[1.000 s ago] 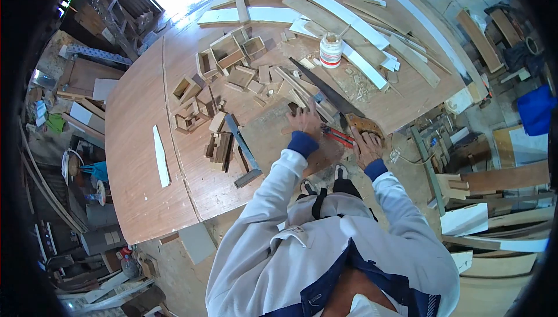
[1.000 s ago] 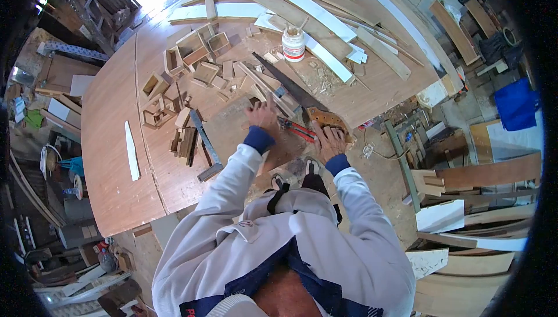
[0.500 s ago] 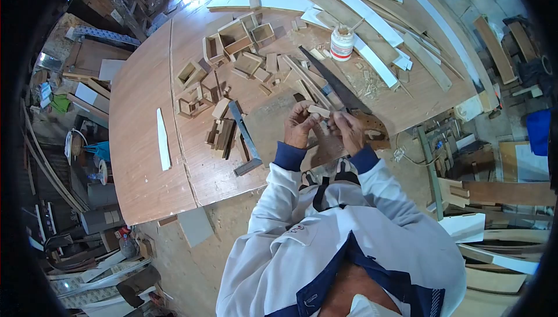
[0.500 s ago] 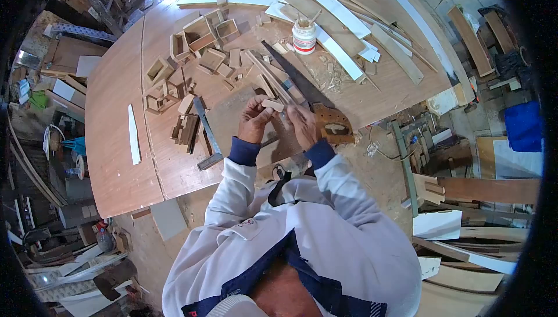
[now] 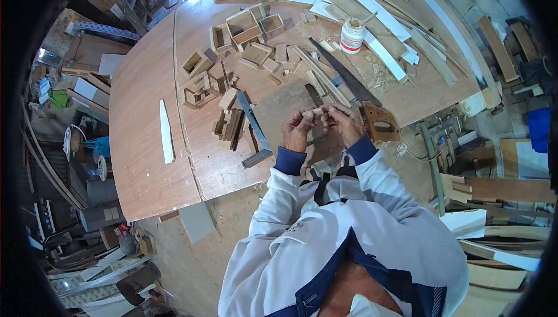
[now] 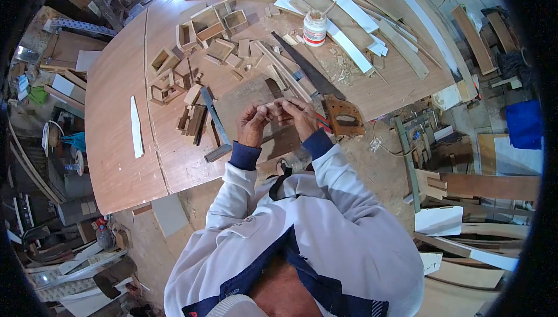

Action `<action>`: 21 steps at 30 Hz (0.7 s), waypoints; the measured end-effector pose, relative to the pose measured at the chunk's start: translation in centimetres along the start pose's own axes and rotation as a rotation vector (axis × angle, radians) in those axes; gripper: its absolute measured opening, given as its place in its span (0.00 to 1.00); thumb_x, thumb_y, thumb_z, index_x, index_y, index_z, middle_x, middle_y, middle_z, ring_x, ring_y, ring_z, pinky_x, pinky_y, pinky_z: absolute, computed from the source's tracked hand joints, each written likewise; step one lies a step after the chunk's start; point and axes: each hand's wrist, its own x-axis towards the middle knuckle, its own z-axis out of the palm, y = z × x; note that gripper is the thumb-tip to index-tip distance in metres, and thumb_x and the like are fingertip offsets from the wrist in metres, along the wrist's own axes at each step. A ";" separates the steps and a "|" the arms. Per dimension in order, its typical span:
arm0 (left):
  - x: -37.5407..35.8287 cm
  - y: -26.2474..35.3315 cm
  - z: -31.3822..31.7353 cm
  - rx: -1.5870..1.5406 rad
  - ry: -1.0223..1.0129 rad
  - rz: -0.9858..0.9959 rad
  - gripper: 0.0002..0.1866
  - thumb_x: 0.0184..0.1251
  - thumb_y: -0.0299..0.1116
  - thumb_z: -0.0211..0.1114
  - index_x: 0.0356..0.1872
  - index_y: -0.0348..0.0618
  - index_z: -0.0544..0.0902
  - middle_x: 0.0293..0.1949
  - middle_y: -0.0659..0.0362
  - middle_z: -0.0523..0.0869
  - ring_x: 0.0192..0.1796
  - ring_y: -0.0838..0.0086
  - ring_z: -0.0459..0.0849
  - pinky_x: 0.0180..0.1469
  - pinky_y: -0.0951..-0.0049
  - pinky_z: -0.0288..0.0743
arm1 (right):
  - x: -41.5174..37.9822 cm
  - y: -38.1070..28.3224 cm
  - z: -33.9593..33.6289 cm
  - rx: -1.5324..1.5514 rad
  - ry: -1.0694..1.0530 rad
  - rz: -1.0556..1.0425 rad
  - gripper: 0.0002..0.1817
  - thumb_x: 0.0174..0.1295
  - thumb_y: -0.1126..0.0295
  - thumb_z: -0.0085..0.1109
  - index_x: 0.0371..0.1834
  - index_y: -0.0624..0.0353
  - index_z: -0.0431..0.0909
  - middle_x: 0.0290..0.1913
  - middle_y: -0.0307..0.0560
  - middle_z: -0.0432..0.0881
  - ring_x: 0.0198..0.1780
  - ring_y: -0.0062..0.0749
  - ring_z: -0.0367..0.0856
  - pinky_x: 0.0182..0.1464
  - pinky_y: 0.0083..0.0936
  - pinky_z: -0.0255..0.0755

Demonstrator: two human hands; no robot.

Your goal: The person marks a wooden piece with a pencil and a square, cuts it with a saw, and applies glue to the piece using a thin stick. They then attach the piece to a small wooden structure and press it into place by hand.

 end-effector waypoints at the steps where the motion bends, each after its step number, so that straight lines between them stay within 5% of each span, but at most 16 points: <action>1: -0.2 0.2 0.0 -0.028 0.044 -0.037 0.06 0.67 0.31 0.61 0.41 0.42 0.79 0.36 0.59 0.83 0.36 0.76 0.80 0.41 0.75 0.75 | 0.0 -0.3 -0.2 -0.128 0.044 -0.046 0.13 0.68 0.64 0.52 0.46 0.61 0.79 0.32 0.39 0.81 0.27 0.19 0.77 0.31 0.18 0.74; 4: -0.8 0.7 -0.6 -0.007 0.134 -0.094 0.07 0.68 0.34 0.61 0.39 0.42 0.80 0.34 0.61 0.83 0.34 0.77 0.80 0.39 0.76 0.74 | 1.2 1.0 -3.3 -0.579 0.167 -0.317 0.12 0.66 0.65 0.52 0.45 0.60 0.80 0.32 0.42 0.81 0.30 0.30 0.79 0.35 0.26 0.75; 6: -1.2 1.1 -1.4 0.039 0.185 -0.118 0.07 0.68 0.35 0.61 0.37 0.42 0.81 0.33 0.62 0.83 0.33 0.77 0.80 0.38 0.77 0.74 | 0.8 0.7 -5.2 -1.487 0.227 -0.535 0.13 0.59 0.65 0.55 0.44 0.59 0.78 0.37 0.47 0.79 0.44 0.43 0.78 0.43 0.36 0.74; 12: -2.1 -0.4 -4.3 0.637 0.278 0.150 0.08 0.65 0.34 0.63 0.35 0.39 0.82 0.28 0.61 0.84 0.29 0.74 0.81 0.34 0.78 0.71 | -2.1 3.6 -7.0 -1.833 0.359 -0.251 0.17 0.55 0.62 0.58 0.46 0.56 0.74 0.52 0.48 0.69 0.57 0.48 0.66 0.50 0.47 0.71; 17: -1.9 -0.6 -4.3 1.383 0.270 0.407 0.04 0.59 0.30 0.63 0.34 0.44 0.82 0.31 0.53 0.83 0.36 0.58 0.79 0.42 0.63 0.71 | -0.7 3.5 -7.2 -1.849 0.284 -0.244 0.17 0.55 0.61 0.59 0.45 0.56 0.72 0.49 0.48 0.69 0.56 0.46 0.67 0.48 0.51 0.70; 21: -1.8 -0.8 -4.6 1.434 0.272 0.415 0.05 0.57 0.32 0.64 0.34 0.44 0.81 0.35 0.53 0.81 0.42 0.55 0.77 0.49 0.58 0.67 | -0.5 4.1 -7.2 -1.914 0.261 -0.355 0.15 0.57 0.62 0.56 0.44 0.56 0.70 0.46 0.49 0.71 0.54 0.45 0.68 0.46 0.47 0.70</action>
